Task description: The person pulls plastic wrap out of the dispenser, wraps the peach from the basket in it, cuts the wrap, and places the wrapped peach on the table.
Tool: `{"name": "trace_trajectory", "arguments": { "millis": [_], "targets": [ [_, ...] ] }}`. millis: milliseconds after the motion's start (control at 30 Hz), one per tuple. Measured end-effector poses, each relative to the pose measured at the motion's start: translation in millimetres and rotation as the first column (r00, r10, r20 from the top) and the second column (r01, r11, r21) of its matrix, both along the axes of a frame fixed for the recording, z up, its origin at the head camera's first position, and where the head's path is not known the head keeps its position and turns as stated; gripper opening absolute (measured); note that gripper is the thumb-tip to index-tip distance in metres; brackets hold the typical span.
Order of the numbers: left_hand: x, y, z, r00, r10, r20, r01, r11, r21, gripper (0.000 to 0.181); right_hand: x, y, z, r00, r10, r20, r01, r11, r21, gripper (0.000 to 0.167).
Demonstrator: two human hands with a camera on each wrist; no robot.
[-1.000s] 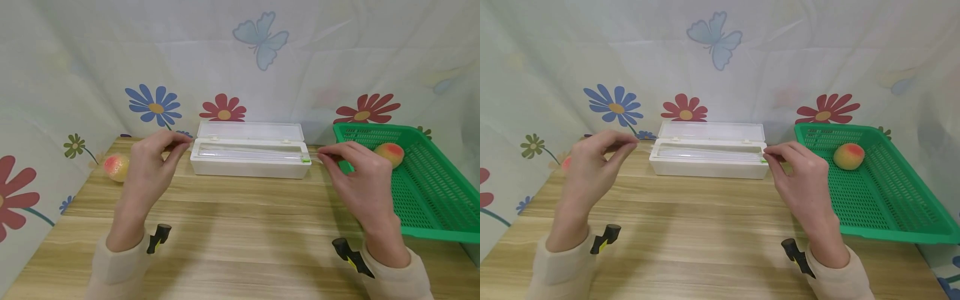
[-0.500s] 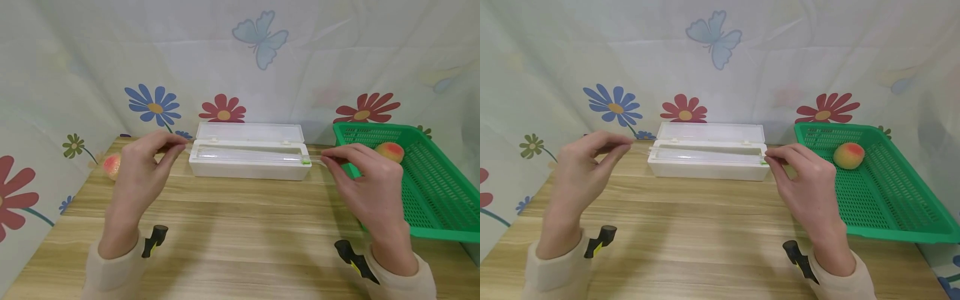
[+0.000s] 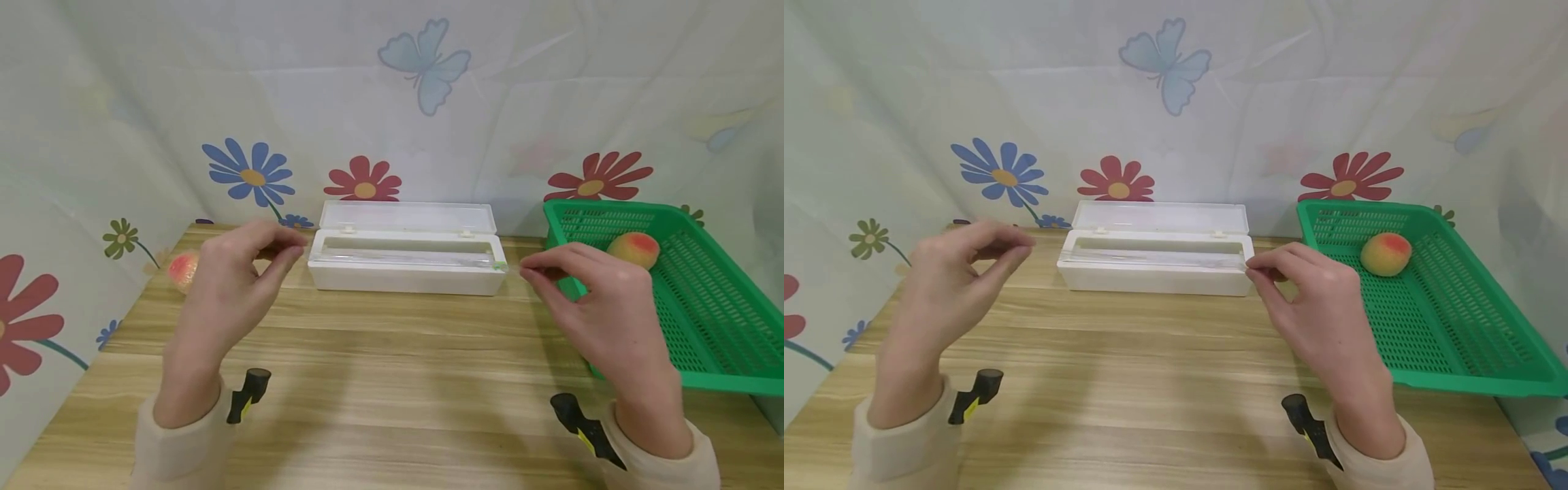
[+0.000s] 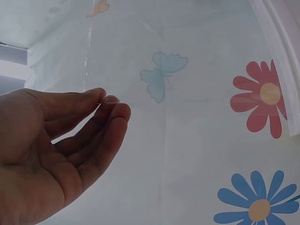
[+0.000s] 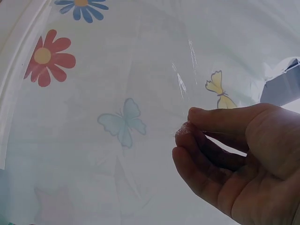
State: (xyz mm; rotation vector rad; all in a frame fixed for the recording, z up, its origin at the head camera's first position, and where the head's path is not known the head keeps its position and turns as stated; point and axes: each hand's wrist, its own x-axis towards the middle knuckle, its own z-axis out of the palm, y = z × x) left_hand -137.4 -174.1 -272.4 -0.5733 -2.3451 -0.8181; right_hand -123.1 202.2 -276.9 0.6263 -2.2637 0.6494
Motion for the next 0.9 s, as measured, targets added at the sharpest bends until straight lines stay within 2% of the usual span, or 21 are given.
{"name": "trace_trajectory", "arguments": {
  "millis": [100,200,333,400,667,900],
  "targets": [
    [0.3,-1.9,0.6,0.999,-0.012,0.035,0.013,1.0,-0.024,0.014,0.0,0.0,0.2,0.999,0.019,0.034,-0.02,1.0,0.017,0.023],
    [0.3,-2.7,1.1,0.994,-0.036,0.105,0.039,0.999,-0.03,0.014,-1.2,-0.2,-0.7,0.998,0.027,0.061,-0.029,0.999,0.037,0.024],
    [-0.7,-2.9,1.3,0.974,-0.062,0.219,0.072,0.997,-0.035,0.011,-4.2,-0.5,-2.1,0.996,0.032,0.082,-0.037,0.997,0.063,0.024],
    [-2.0,-2.8,0.7,0.965,-0.066,0.256,0.082,0.995,-0.051,0.01,-5.8,-0.5,-2.6,0.995,0.038,0.09,-0.045,0.996,0.074,0.023],
    [-9.4,-1.3,-5.3,0.948,-0.065,0.312,0.103,0.989,-0.106,0.007,-12.4,-0.2,-6.2,0.983,0.072,0.172,-0.087,0.993,0.084,0.02],
    [-23.4,6.2,-19.7,0.917,-0.097,0.387,0.163,0.977,-0.141,0.005,-21.1,-1.6,-14.7,0.958,0.107,0.265,-0.139,0.985,0.105,0.02]
  ]
}}
